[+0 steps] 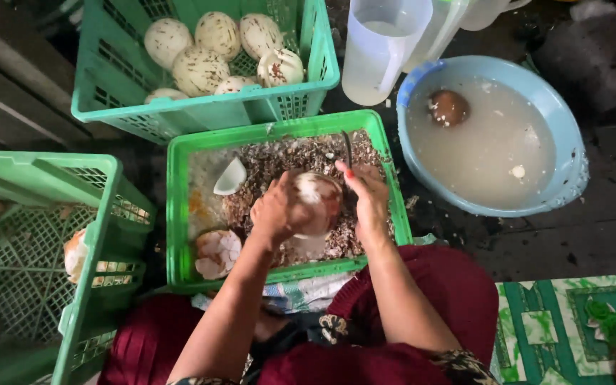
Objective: Cleaning and scraping the outer skin of a coconut using a knife while sitting on the floor.
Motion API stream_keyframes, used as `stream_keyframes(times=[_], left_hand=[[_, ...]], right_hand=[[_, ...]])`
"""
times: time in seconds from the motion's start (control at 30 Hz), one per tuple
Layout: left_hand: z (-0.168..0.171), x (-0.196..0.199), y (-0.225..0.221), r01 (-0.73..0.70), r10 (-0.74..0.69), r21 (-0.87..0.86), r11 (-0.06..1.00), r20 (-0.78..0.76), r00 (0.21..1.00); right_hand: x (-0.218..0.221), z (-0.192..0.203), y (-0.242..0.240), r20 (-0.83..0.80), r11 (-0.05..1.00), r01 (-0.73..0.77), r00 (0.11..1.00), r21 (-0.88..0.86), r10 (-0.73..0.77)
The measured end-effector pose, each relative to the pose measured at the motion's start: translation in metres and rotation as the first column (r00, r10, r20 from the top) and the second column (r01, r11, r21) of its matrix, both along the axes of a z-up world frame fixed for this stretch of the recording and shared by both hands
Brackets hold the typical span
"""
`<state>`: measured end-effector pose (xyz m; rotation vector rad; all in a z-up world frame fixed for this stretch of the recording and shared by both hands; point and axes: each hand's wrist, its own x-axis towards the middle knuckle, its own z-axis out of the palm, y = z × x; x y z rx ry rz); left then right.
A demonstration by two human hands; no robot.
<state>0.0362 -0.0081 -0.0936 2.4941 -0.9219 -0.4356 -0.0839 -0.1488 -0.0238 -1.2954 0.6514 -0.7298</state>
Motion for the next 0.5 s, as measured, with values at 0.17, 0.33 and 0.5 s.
stream_keyframes(times=[0.17, 0.33, 0.5], left_hand=[[0.147, -0.045, 0.017, 0.008, 0.001, 0.085, 0.996, -0.103, 0.995], [0.096, -0.038, 0.006, -0.008, 0.018, -0.208, 0.978, 0.047, 0.999], [0.100, -0.041, 0.009, 0.020, 0.002, -0.221, 0.975, 0.102, 0.995]], right_hand=[[-0.008, 0.012, 0.022, -0.105, 0.958, -0.016, 0.993, 0.285, 0.048], [-0.004, 0.007, 0.048, -0.059, 0.900, 0.033, 0.996, -0.435, -0.065], [0.011, 0.015, 0.019, -0.210, 0.975, -0.048, 0.978, -0.217, 0.002]])
